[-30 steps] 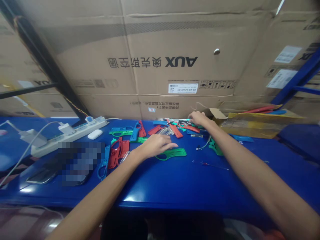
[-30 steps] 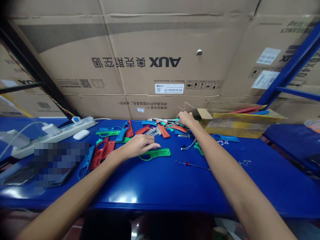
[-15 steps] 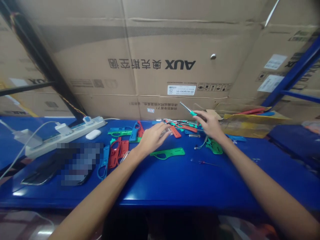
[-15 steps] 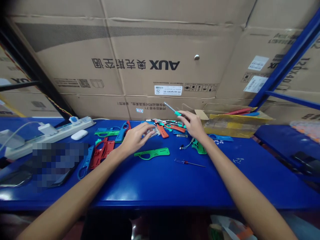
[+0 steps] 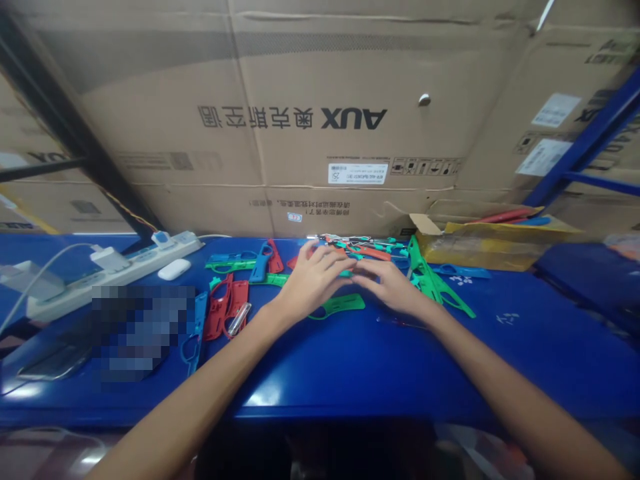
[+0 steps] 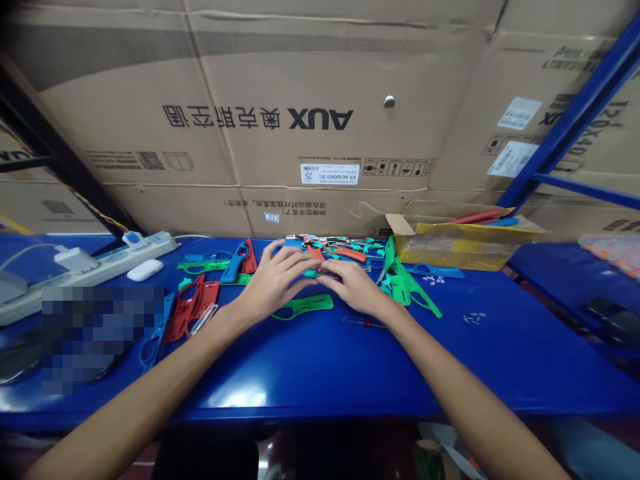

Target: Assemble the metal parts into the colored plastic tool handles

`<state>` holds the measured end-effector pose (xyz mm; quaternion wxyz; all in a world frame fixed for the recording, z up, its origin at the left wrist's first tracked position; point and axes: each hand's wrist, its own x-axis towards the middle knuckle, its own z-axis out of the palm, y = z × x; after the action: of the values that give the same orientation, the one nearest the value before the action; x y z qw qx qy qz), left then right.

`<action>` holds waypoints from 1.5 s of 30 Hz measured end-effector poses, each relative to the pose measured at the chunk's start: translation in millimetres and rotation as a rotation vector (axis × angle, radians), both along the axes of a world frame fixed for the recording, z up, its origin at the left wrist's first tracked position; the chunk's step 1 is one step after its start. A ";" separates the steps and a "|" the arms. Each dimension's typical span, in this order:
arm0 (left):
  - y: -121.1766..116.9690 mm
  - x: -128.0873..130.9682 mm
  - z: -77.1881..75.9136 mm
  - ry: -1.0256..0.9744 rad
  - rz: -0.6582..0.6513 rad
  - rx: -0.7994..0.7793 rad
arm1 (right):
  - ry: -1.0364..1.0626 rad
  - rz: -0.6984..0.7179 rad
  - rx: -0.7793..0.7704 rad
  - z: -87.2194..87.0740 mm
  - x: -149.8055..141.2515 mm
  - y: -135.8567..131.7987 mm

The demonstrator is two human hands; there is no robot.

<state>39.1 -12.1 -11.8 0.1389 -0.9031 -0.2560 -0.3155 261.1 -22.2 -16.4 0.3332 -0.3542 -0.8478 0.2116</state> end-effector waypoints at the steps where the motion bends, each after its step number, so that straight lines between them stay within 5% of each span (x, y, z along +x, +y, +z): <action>1: 0.8 0.6 -2.4 -0.001 -0.008 -0.040 | 0.001 -0.004 0.005 -0.8 0.5 -0.8; 6: 8.4 -5.9 -9.1 -0.059 -0.059 -0.160 | 0.090 -0.050 -0.025 -2.3 9.6 -0.6; 22: 13.8 -23.5 4.4 -0.110 -0.090 -0.483 | 0.095 -0.213 0.132 12.1 10.4 -6.3; 33: 0.6 -19.6 12.1 -0.026 -0.120 -0.375 | 0.209 -0.213 0.153 -8.4 -23.6 -16.4; 37: 10.8 -33.3 12.8 -0.055 -0.100 -0.450 | 0.242 -0.202 0.053 -9.3 -12.4 -10.6; 45: 21.3 -54.1 19.8 -0.110 -0.094 -0.361 | 0.456 -0.168 -0.259 -12.0 -5.5 -1.1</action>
<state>-14.9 9.3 8.1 -0.0542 -0.9058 -0.2729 -0.3195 255.6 -23.3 -28.4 0.4840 -0.4061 -0.6843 0.3641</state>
